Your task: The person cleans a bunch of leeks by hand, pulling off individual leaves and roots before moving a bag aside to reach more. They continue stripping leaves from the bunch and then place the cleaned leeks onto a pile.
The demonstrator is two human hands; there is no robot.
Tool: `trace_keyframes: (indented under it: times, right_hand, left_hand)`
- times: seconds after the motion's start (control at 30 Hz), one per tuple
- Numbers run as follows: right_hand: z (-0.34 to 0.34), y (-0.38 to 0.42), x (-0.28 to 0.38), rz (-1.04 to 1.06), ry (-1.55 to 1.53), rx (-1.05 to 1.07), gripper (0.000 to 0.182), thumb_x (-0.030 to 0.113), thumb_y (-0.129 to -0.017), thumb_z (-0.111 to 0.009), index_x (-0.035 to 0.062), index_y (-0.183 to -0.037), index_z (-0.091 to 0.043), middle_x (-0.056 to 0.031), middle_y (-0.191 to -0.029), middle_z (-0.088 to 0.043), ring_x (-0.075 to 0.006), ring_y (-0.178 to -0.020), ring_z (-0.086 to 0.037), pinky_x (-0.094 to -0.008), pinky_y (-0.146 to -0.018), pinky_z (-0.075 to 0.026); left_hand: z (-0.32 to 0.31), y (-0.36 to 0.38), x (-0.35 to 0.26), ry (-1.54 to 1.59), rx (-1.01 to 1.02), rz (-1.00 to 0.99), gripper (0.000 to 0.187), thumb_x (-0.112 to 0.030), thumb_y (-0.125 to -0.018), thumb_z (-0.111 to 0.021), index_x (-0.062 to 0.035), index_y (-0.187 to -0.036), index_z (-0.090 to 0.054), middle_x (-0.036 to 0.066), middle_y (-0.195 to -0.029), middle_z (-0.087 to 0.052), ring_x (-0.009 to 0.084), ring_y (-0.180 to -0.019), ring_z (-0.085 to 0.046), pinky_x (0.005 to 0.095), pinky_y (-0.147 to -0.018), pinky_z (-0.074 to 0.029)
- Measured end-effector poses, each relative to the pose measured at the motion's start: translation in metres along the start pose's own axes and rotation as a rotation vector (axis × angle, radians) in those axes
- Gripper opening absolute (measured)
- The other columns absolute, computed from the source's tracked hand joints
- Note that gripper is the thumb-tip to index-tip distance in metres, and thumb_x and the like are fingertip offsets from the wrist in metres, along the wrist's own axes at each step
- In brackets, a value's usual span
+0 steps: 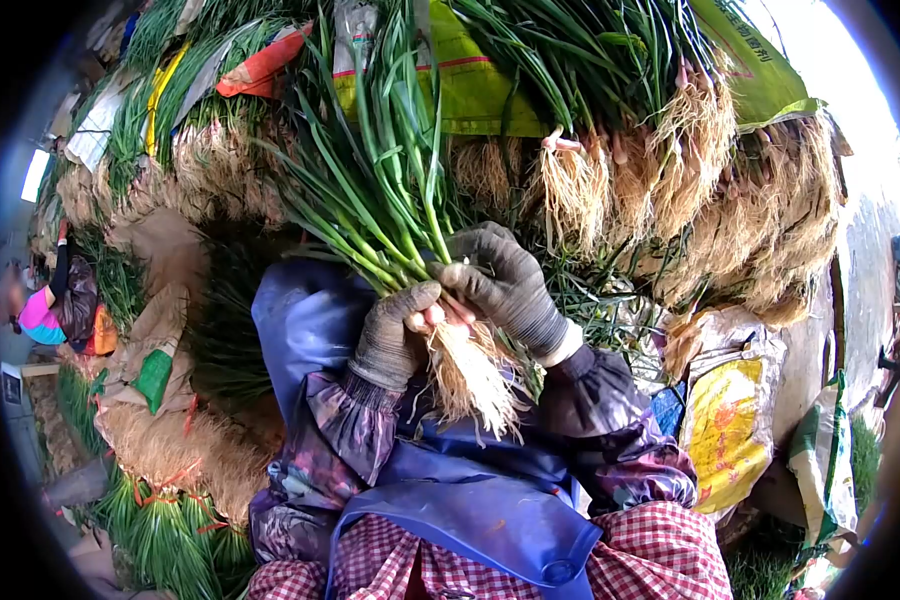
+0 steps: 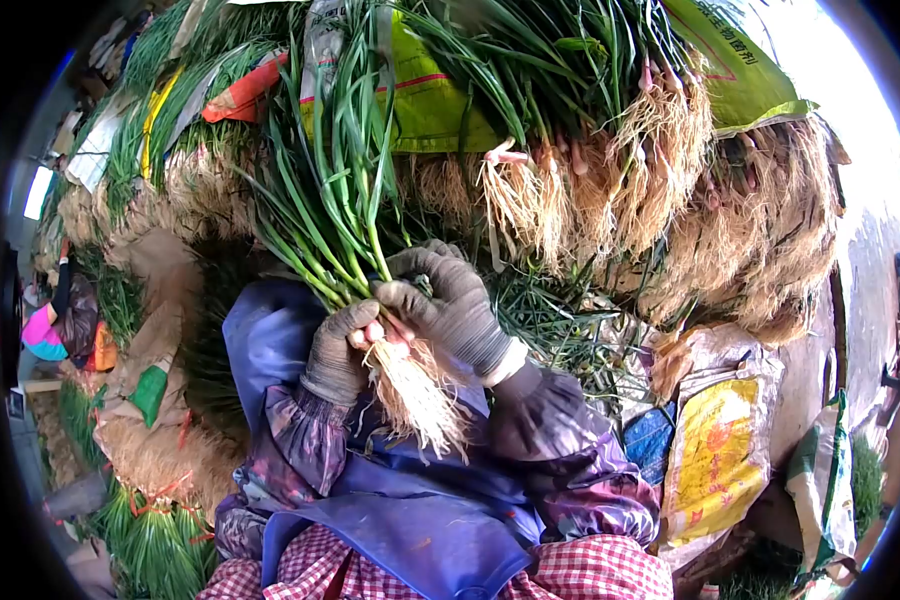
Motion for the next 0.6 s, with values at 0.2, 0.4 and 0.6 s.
trace_keyframes:
  times: [0.2,0.4,0.6]
  right_hand:
    - [-0.018,-0.025,-0.037,-0.409,-0.584,0.127,0.034,0.024,-0.092,-0.061,-0.0016,-0.115,-0.059,-0.0036,-0.096,-0.064,-0.0081,-0.08,-0.058,-0.0227,-0.073,-0.049]
    - [-0.017,-0.03,-0.04,-0.312,-0.543,0.233,0.03,0.022,-0.085,-0.07,0.0,-0.104,-0.063,-0.003,-0.088,-0.065,-0.0099,-0.078,-0.058,-0.025,-0.074,-0.048]
    - [-0.001,-0.04,-0.06,-0.257,-0.844,-0.143,0.011,0.011,-0.085,-0.066,0.0027,-0.09,-0.061,-0.0036,-0.08,-0.063,-0.0133,-0.074,-0.059,-0.0245,-0.071,-0.048]
  left_hand:
    - [-0.009,-0.002,0.001,0.269,0.064,-0.027,0.03,-0.02,-0.082,-0.062,-0.001,-0.105,-0.057,0.017,-0.091,-0.064,0.0281,-0.082,-0.062,0.0455,-0.084,-0.05]
    - [-0.014,0.01,-0.002,0.222,0.035,0.108,0.032,-0.019,-0.082,-0.062,0.0039,-0.103,-0.056,0.018,-0.09,-0.064,0.0295,-0.083,-0.063,0.0451,-0.084,-0.05]
    - [-0.005,0.008,-0.003,0.117,0.075,0.085,0.032,-0.018,-0.081,-0.063,0.0019,-0.105,-0.055,0.018,-0.101,-0.062,0.0345,-0.096,-0.062,0.0503,-0.089,-0.049]
Point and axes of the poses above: each hand's wrist, its own y-axis away from the middle knuckle, its own z-axis out of the back of the hand, x = y × z, the point moved 6 cm from there along -y, towards the middle knuckle
